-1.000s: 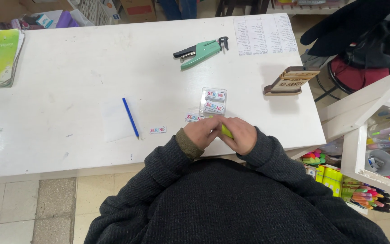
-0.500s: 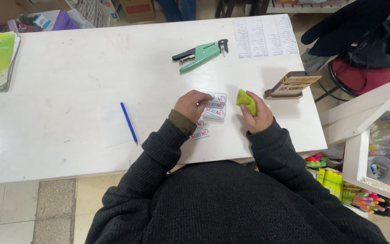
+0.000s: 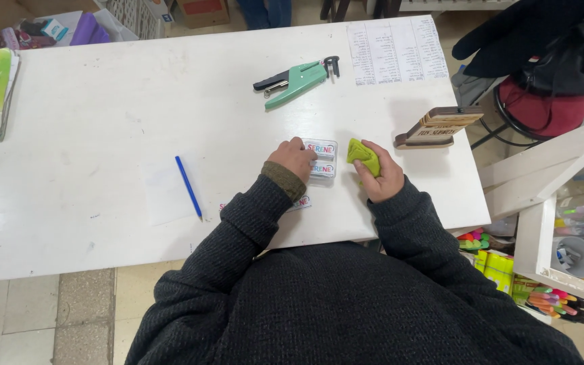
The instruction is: Scraping labels off small containers using a scraper and a cloth.
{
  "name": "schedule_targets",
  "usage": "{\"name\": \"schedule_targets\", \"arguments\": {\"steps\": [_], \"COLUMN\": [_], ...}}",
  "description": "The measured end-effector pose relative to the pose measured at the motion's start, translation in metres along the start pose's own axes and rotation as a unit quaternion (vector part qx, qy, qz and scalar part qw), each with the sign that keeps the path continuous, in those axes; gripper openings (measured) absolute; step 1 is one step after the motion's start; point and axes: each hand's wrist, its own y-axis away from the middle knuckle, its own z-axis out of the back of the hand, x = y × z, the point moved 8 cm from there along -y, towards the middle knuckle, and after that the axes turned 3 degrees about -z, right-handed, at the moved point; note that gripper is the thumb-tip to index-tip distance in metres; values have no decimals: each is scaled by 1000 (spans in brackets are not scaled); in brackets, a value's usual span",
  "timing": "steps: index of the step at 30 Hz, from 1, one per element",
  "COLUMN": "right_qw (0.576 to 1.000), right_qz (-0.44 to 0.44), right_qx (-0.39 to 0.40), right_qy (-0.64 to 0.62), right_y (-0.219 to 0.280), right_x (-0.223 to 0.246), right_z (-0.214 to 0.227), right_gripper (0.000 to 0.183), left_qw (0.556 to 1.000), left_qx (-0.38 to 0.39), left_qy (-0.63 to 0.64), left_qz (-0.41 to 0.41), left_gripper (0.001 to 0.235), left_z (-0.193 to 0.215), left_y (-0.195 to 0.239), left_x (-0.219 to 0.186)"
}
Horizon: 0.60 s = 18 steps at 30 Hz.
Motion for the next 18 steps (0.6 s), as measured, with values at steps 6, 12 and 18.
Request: {"name": "schedule_targets", "arguments": {"steps": [6, 12, 18], "right_qw": [1000, 1000, 999], "right_qz": [-2, 28, 48], "right_qx": [16, 8, 4], "right_qy": [1, 8, 8], "right_y": [1, 3, 8], "right_x": [3, 4, 4], "right_z": [-3, -3, -1], "right_gripper": [48, 47, 48], "left_qw": [999, 1000, 999], "left_qx": [20, -16, 23], "left_qy": [-30, -3, 8], "left_qz": [11, -4, 36], "left_gripper": [21, 20, 26], "left_z": [-4, 1, 41], "left_y": [0, 5, 56], "left_x": [2, 8, 13]}}
